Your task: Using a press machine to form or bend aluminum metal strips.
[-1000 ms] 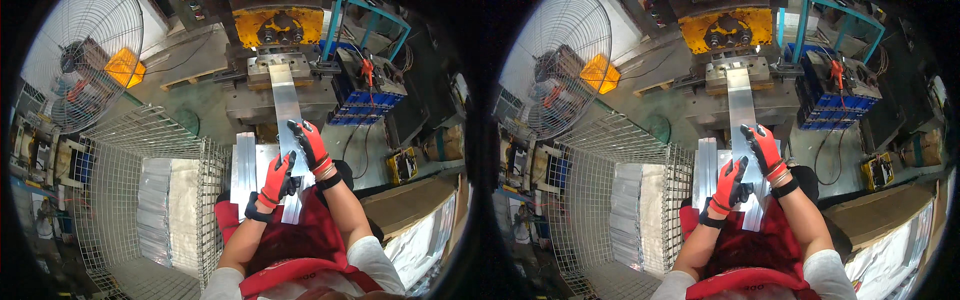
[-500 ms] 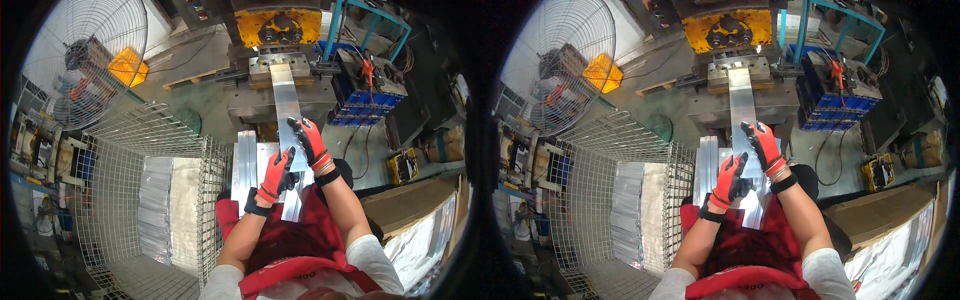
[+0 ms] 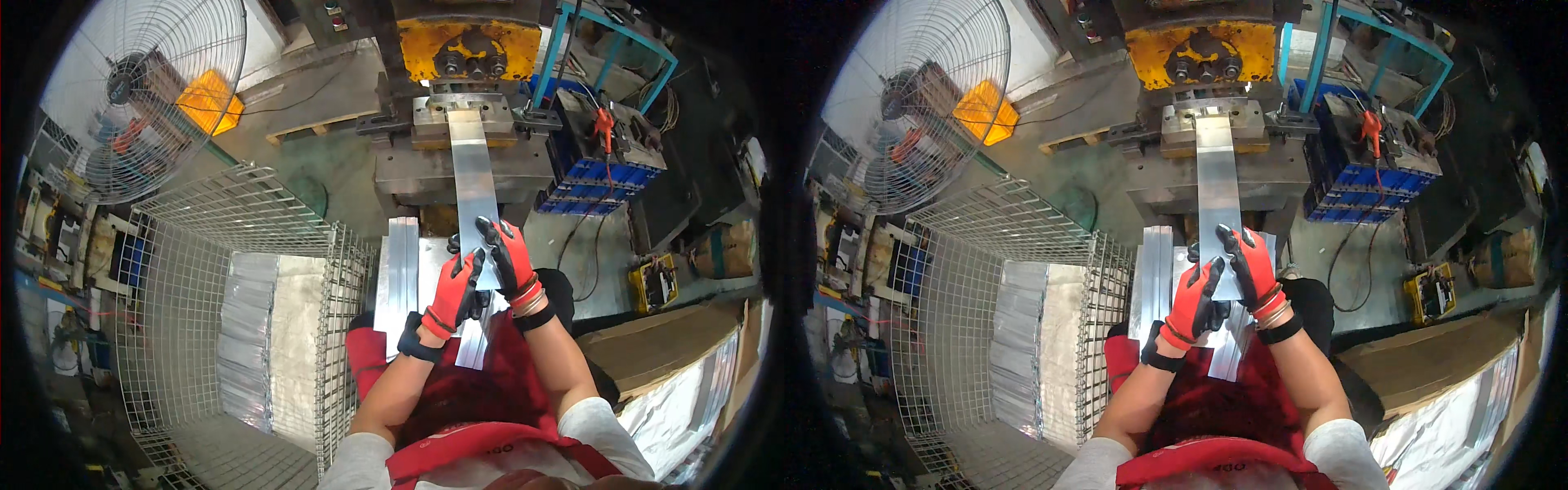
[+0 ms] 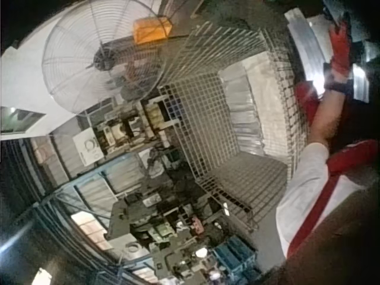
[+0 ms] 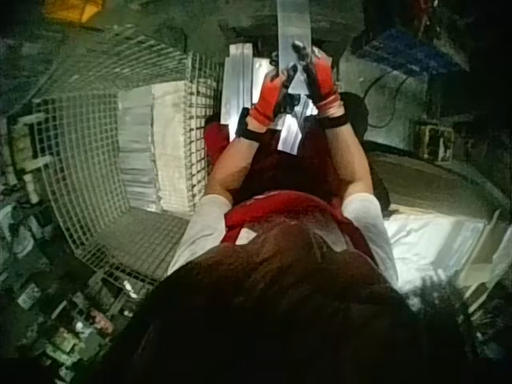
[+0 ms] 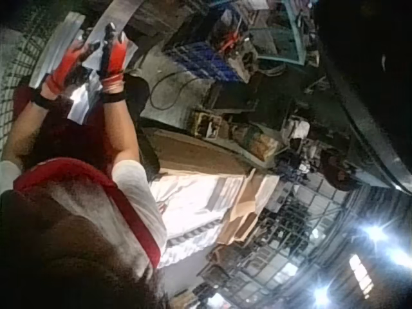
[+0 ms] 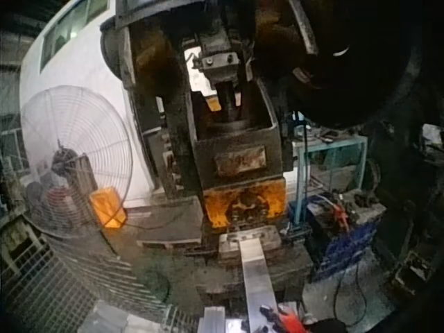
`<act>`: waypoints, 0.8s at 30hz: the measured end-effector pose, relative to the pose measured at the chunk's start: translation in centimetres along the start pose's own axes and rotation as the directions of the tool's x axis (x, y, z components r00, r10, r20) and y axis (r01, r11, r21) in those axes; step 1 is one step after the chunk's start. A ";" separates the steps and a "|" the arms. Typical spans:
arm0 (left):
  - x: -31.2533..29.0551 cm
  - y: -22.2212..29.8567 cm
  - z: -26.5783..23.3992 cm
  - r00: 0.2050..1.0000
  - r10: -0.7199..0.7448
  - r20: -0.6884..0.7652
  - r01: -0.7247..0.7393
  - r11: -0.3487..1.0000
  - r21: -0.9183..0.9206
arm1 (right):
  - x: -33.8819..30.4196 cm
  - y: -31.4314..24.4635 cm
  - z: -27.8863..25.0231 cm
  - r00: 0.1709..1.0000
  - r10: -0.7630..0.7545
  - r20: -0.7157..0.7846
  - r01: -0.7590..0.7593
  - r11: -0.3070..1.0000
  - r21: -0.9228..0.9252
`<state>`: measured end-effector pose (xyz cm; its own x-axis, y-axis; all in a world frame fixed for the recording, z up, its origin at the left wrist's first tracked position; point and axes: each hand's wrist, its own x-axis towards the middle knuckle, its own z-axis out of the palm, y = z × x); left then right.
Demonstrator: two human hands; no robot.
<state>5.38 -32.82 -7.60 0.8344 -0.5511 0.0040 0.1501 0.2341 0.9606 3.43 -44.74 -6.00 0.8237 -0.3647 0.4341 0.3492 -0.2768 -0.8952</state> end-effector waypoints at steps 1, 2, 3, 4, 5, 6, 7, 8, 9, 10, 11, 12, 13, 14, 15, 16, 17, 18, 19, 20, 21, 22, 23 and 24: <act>0.0 -0.2 -0.2 0.998 -0.061 0.018 0.062 0.997 -0.042 | 0.1 0.0 0.1 1.000 0.030 -0.002 -0.030 0.999 0.037; 0.0 0.1 -0.5 0.992 -0.122 0.040 0.124 0.989 -0.080 | 0.3 -0.1 0.2 0.998 0.060 -0.005 -0.059 0.995 0.075; -0.1 0.3 -0.5 0.982 -0.180 0.064 0.187 0.975 -0.116 | 0.3 0.0 0.2 0.996 0.090 -0.007 -0.089 0.990 0.114; -0.1 0.5 -0.4 0.982 -0.182 0.061 0.188 0.975 -0.116 | 0.1 0.1 0.1 0.989 0.146 0.001 -0.145 0.982 0.121; -0.1 0.9 -0.3 0.983 -0.176 0.058 0.182 0.977 -0.113 | 0.2 0.1 0.0 0.981 0.194 0.010 -0.193 0.973 0.130; -0.2 1.2 -0.3 0.984 -0.171 0.055 0.176 0.978 -0.110 | 0.2 0.1 0.0 0.977 0.210 0.016 -0.211 0.968 0.138; -0.3 1.0 -0.3 0.996 -0.070 0.048 0.071 0.997 -0.020 | 0.3 0.1 0.0 0.974 0.228 0.022 -0.228 0.962 0.147; -0.2 0.8 -0.4 0.998 0.037 0.051 -0.040 0.997 0.071 | 0.5 0.1 0.1 0.978 0.209 0.026 -0.210 0.965 0.157; -0.1 0.5 -0.4 0.988 0.142 0.063 -0.151 0.975 0.161 | 0.7 0.0 0.1 0.981 0.190 0.029 -0.192 0.967 0.166; 0.1 0.1 -0.6 0.979 0.190 0.068 -0.200 0.960 0.196 | 0.7 0.2 0.0 0.977 0.203 0.058 -0.209 0.970 0.125; 0.3 -0.1 -0.7 0.969 0.235 0.075 -0.246 0.941 0.231 | 0.7 0.6 -0.4 0.972 0.220 0.085 -0.227 0.970 0.084; 0.3 -0.3 -0.8 0.978 0.196 0.073 -0.207 0.954 0.216 | 0.6 0.8 -0.5 0.965 0.238 0.111 -0.243 0.969 0.042; 0.3 -0.4 -0.9 0.985 0.157 0.070 -0.168 0.965 0.200 | 0.7 1.1 -0.3 0.954 0.284 0.097 -0.296 0.943 0.153; 0.4 0.3 -0.9 0.997 0.029 0.065 -0.037 0.991 0.132 | 0.9 1.2 -0.1 0.938 0.334 0.089 -0.346 0.901 0.262; 0.4 0.8 -0.8 0.993 -0.100 0.068 0.095 0.993 0.063 | 1.0 1.2 0.2 0.920 0.383 0.087 -0.387 0.845 0.368; 0.3 1.0 -0.6 0.990 -0.131 0.055 0.129 0.991 0.034 | 0.9 1.0 0.3 0.919 0.385 0.081 -0.387 0.847 0.364; 0.3 1.2 -0.5 0.986 -0.159 0.043 0.159 0.987 0.004 | 1.0 0.6 0.4 0.920 0.384 0.074 -0.384 0.850 0.360; 0.1 1.4 -0.3 0.982 -0.187 0.032 0.188 0.982 -0.026 | 0.9 0.2 0.4 0.921 0.383 0.068 -0.381 0.854 0.355; 0.0 1.4 -0.2 0.982 -0.187 0.017 0.188 0.982 -0.022 | 0.8 0.3 0.4 0.922 0.382 0.057 -0.378 0.864 0.332; -0.1 1.2 -0.2 0.983 -0.184 0.001 0.184 0.983 -0.016 | 0.7 0.8 0.4 0.925 0.378 0.046 -0.373 0.875 0.310; 0.0 0.7 -0.5 0.984 -0.176 -0.015 0.176 0.984 -0.011 | 0.7 1.1 0.4 0.928 0.370 0.037 -0.364 0.886 0.287; -0.3 -0.2 -1.1 0.996 0.031 0.081 -0.045 0.983 0.175 | 0.5 1.0 0.3 0.930 0.365 0.044 -0.365 0.903 0.226; -0.4 -1.2 -1.7 0.956 0.237 0.172 -0.282 0.906 0.317 | 0.2 0.8 0.0 0.943 0.326 0.065 -0.333 0.929 0.164; -1.4 -1.8 -1.4 0.917 0.356 0.181 -0.398 0.861 0.316 | -0.9 1.1 -0.5 0.985 0.158 0.068 -0.158 0.987 -0.007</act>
<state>4.73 -31.34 -9.75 0.7220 -0.5670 0.3965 -0.3703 0.1674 0.9137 2.85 -45.16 -7.28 0.8969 -0.3427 0.2795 0.2120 -0.2216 -0.9518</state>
